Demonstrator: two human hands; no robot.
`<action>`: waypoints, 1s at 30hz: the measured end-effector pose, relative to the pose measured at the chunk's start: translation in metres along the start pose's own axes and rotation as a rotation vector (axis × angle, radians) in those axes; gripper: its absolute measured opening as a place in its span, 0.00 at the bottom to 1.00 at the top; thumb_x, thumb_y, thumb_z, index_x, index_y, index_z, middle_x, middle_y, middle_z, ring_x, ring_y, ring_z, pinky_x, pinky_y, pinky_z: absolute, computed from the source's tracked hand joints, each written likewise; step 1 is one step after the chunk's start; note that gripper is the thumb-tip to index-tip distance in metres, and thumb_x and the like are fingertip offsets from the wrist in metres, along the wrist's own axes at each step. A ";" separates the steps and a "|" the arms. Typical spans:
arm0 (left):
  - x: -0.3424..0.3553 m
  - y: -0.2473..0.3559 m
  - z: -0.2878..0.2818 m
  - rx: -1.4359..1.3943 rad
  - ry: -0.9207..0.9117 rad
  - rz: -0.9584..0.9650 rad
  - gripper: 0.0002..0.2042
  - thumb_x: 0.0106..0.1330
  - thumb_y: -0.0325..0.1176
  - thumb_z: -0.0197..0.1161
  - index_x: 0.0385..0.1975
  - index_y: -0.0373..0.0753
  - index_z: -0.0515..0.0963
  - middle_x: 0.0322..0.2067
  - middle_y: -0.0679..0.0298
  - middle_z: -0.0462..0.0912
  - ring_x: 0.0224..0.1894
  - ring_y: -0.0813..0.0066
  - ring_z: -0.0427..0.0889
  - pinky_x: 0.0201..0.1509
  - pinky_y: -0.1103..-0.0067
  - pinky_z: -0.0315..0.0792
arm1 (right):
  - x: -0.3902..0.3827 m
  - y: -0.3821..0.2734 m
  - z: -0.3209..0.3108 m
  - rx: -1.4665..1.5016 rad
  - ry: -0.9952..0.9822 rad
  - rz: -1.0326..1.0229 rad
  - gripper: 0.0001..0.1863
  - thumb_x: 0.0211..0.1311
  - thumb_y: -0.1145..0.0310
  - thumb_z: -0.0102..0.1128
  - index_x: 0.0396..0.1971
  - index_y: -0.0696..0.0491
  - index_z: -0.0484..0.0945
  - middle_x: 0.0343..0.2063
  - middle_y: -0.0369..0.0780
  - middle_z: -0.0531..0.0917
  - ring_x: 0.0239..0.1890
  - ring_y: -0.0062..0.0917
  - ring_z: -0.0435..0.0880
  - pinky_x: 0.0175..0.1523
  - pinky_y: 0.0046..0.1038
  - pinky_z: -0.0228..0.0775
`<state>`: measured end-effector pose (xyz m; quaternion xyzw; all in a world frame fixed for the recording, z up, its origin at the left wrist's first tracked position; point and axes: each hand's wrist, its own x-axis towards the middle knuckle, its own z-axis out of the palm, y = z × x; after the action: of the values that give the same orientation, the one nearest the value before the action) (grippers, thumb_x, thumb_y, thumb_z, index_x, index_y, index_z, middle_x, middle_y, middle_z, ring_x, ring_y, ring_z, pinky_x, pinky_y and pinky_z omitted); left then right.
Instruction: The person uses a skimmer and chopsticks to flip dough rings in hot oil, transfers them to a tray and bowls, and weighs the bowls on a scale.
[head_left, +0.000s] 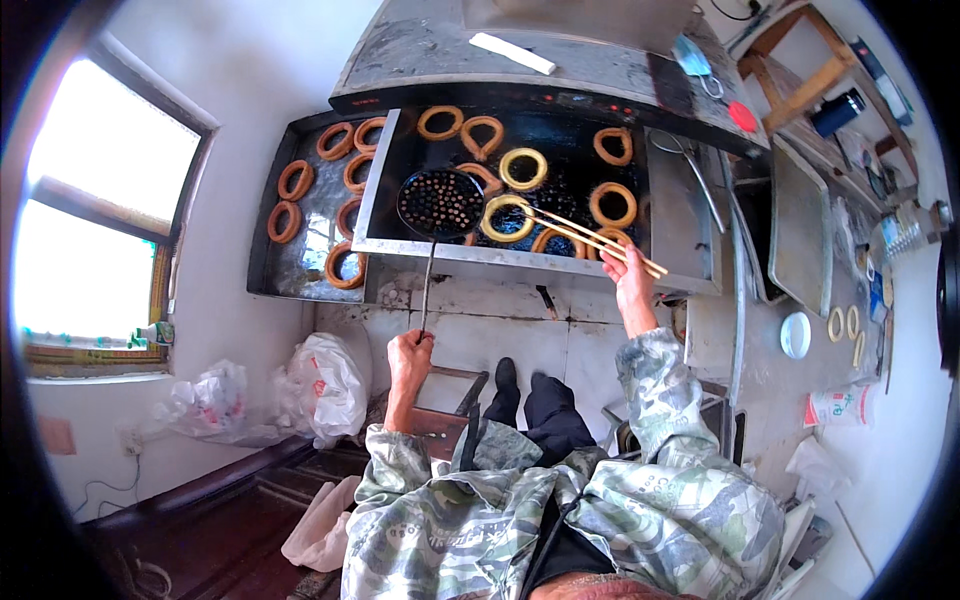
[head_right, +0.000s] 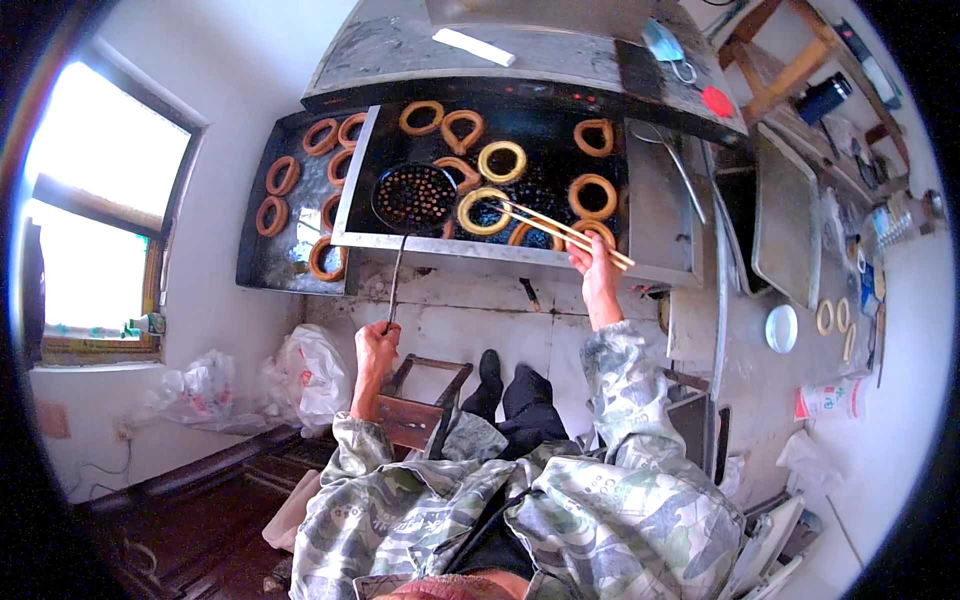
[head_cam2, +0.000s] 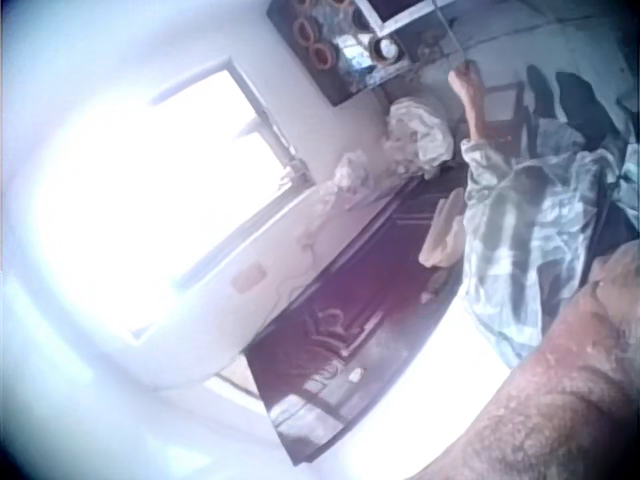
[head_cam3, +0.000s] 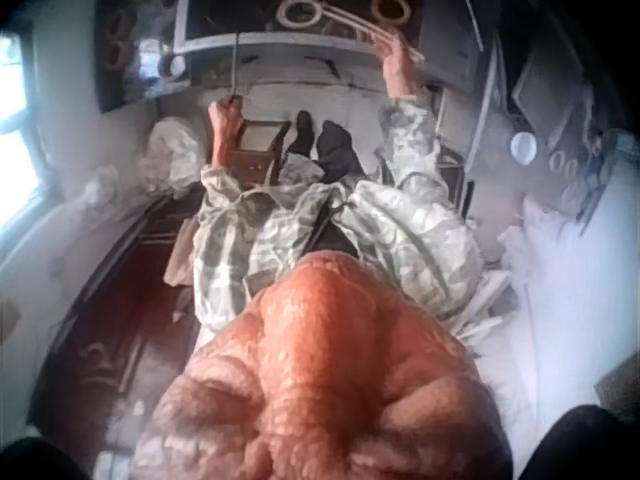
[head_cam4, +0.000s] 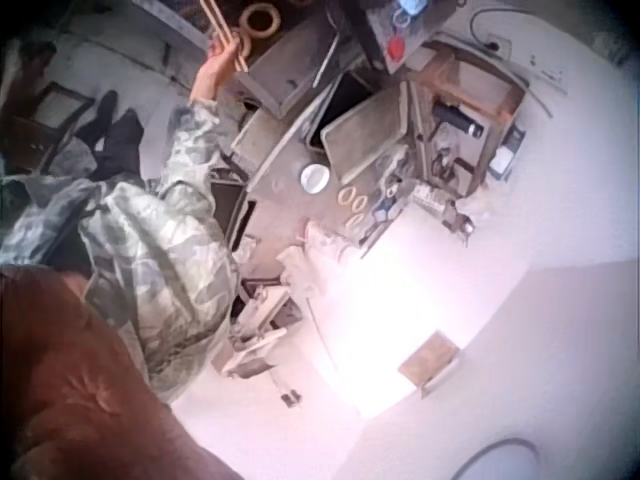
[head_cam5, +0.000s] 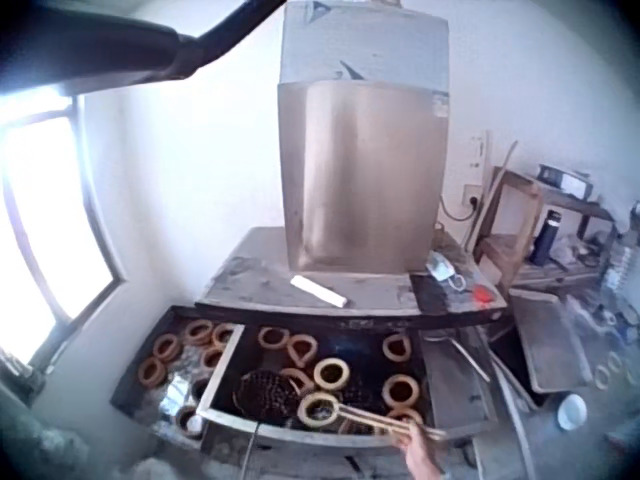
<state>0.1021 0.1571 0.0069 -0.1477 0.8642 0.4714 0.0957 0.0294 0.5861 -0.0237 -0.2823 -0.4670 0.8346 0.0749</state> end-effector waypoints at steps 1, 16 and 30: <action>0.013 0.012 -0.003 -0.008 0.003 -0.041 0.08 0.56 0.30 0.60 0.29 0.32 0.82 0.14 0.56 0.77 0.16 0.71 0.77 0.24 0.74 0.70 | 0.023 0.005 0.016 -0.029 0.009 -0.019 0.15 0.69 0.59 0.52 0.49 0.52 0.74 0.42 0.44 0.84 0.42 0.31 0.86 0.40 0.27 0.77; 0.158 0.012 0.017 0.306 0.129 -0.092 0.07 0.53 0.33 0.61 0.27 0.36 0.82 0.22 0.50 0.80 0.28 0.52 0.81 0.34 0.67 0.74 | 0.274 0.153 0.185 -0.633 -0.213 -0.323 0.11 0.65 0.68 0.57 0.40 0.59 0.82 0.29 0.36 0.84 0.29 0.19 0.84 0.34 0.19 0.76; 0.229 -0.003 0.042 0.759 0.110 0.117 0.05 0.53 0.29 0.57 0.20 0.36 0.78 0.24 0.52 0.80 0.28 0.52 0.82 0.33 0.61 0.75 | 0.328 0.179 0.137 -0.053 0.043 0.391 0.13 0.67 0.59 0.53 0.43 0.51 0.76 0.42 0.42 0.83 0.42 0.35 0.85 0.39 0.27 0.76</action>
<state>-0.1105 0.1536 -0.0879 -0.0770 0.9880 0.1139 0.0701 -0.2918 0.5138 -0.2469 -0.3872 -0.4232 0.8146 -0.0864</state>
